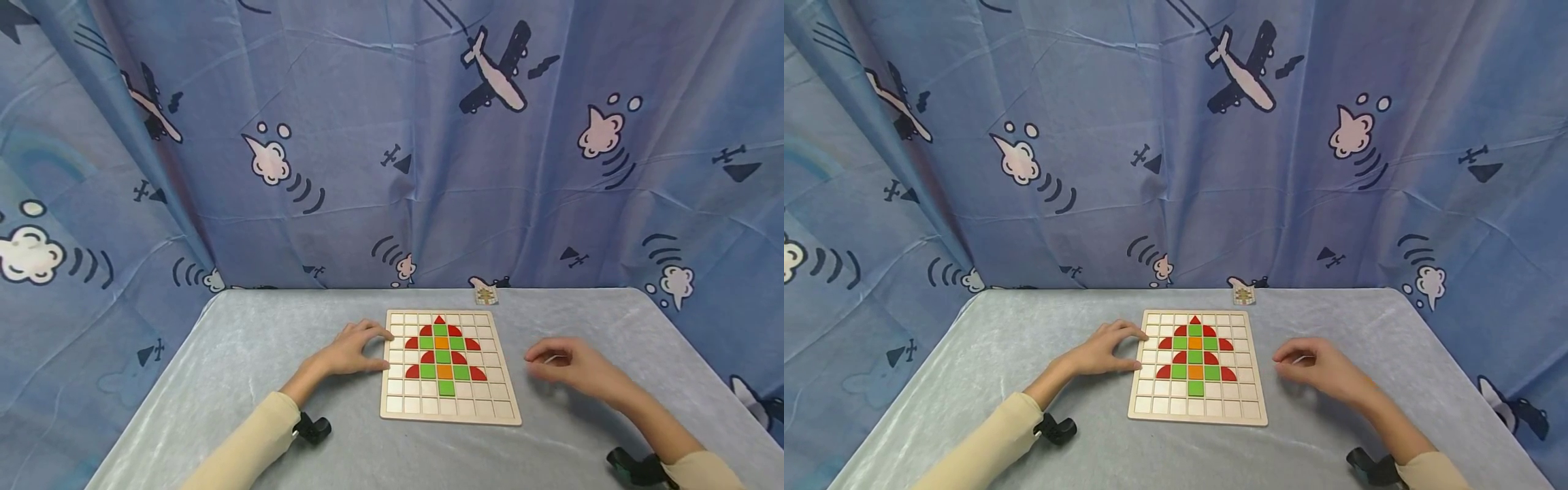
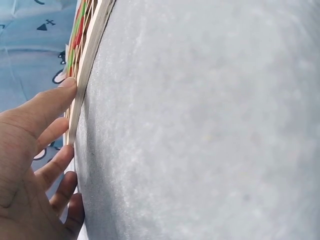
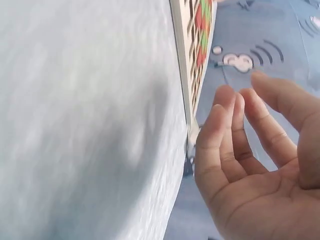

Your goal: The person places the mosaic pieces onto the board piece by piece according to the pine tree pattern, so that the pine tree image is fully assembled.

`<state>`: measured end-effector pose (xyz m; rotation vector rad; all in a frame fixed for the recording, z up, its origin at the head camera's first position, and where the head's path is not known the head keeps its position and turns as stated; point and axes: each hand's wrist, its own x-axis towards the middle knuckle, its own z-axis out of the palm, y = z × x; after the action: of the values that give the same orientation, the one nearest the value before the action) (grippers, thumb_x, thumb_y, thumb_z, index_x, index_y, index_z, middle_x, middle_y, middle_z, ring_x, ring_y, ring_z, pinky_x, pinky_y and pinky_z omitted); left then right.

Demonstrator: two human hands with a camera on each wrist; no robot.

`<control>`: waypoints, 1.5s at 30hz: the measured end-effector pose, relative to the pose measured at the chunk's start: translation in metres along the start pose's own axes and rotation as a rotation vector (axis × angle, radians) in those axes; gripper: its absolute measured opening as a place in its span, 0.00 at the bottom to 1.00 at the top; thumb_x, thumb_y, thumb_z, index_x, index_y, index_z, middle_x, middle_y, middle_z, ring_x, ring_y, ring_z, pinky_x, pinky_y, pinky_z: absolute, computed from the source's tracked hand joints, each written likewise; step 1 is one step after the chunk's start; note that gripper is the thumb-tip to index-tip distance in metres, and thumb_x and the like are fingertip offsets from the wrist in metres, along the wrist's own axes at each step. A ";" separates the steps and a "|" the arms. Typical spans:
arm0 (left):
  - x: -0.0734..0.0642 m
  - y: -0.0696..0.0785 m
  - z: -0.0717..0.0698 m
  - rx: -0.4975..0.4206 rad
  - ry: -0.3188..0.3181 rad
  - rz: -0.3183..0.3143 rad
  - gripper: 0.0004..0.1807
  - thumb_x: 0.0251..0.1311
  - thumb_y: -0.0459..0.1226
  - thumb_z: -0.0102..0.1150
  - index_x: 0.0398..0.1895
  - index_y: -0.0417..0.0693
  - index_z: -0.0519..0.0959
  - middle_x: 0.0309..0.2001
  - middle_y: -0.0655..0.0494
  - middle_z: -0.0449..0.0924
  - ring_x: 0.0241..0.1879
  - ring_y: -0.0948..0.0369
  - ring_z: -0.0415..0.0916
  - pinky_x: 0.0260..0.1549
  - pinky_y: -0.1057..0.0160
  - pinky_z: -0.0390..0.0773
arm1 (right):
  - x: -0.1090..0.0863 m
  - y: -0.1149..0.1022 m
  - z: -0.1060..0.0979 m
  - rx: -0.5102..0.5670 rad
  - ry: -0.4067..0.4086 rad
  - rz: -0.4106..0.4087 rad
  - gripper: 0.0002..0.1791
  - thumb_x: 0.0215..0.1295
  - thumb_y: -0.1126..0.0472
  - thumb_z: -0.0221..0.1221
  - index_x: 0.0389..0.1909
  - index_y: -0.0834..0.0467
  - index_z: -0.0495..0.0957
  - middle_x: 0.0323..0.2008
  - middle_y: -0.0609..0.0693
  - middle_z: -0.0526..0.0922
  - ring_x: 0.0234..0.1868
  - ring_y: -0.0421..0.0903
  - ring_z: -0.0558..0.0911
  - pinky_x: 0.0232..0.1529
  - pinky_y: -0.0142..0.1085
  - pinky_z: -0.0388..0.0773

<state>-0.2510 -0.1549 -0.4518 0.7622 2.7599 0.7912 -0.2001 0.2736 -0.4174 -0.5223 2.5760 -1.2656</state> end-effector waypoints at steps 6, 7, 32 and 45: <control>0.000 0.000 0.000 0.001 0.005 -0.002 0.28 0.57 0.52 0.68 0.61 0.61 0.76 0.68 0.53 0.69 0.65 0.47 0.63 0.64 0.42 0.64 | -0.011 0.012 -0.016 -0.020 0.033 0.069 0.18 0.67 0.54 0.62 0.51 0.63 0.80 0.52 0.62 0.82 0.40 0.32 0.81 0.36 0.35 0.82; 0.000 0.000 0.000 0.003 0.005 -0.002 0.28 0.57 0.52 0.68 0.61 0.61 0.76 0.67 0.53 0.69 0.64 0.48 0.63 0.64 0.42 0.64 | -0.013 0.014 -0.019 -0.021 0.035 0.081 0.19 0.67 0.54 0.62 0.52 0.63 0.80 0.52 0.62 0.81 0.40 0.33 0.82 0.35 0.36 0.82; 0.000 -0.002 0.000 0.001 0.004 0.001 0.28 0.56 0.53 0.69 0.61 0.62 0.76 0.67 0.54 0.69 0.65 0.48 0.63 0.64 0.42 0.64 | -0.046 0.081 -0.073 -0.130 0.055 0.289 0.27 0.69 0.50 0.60 0.59 0.66 0.75 0.46 0.47 0.85 0.38 0.27 0.79 0.36 0.32 0.79; 0.001 -0.003 0.001 0.005 0.004 0.002 0.28 0.56 0.53 0.69 0.61 0.63 0.76 0.67 0.54 0.69 0.65 0.49 0.63 0.65 0.43 0.64 | -0.052 0.096 -0.075 -0.142 0.037 0.221 0.26 0.61 0.56 0.67 0.55 0.69 0.77 0.42 0.42 0.85 0.36 0.27 0.79 0.36 0.28 0.80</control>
<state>-0.2529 -0.1564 -0.4539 0.7647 2.7664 0.7870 -0.1994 0.4030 -0.4469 -0.2319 2.6793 -1.0343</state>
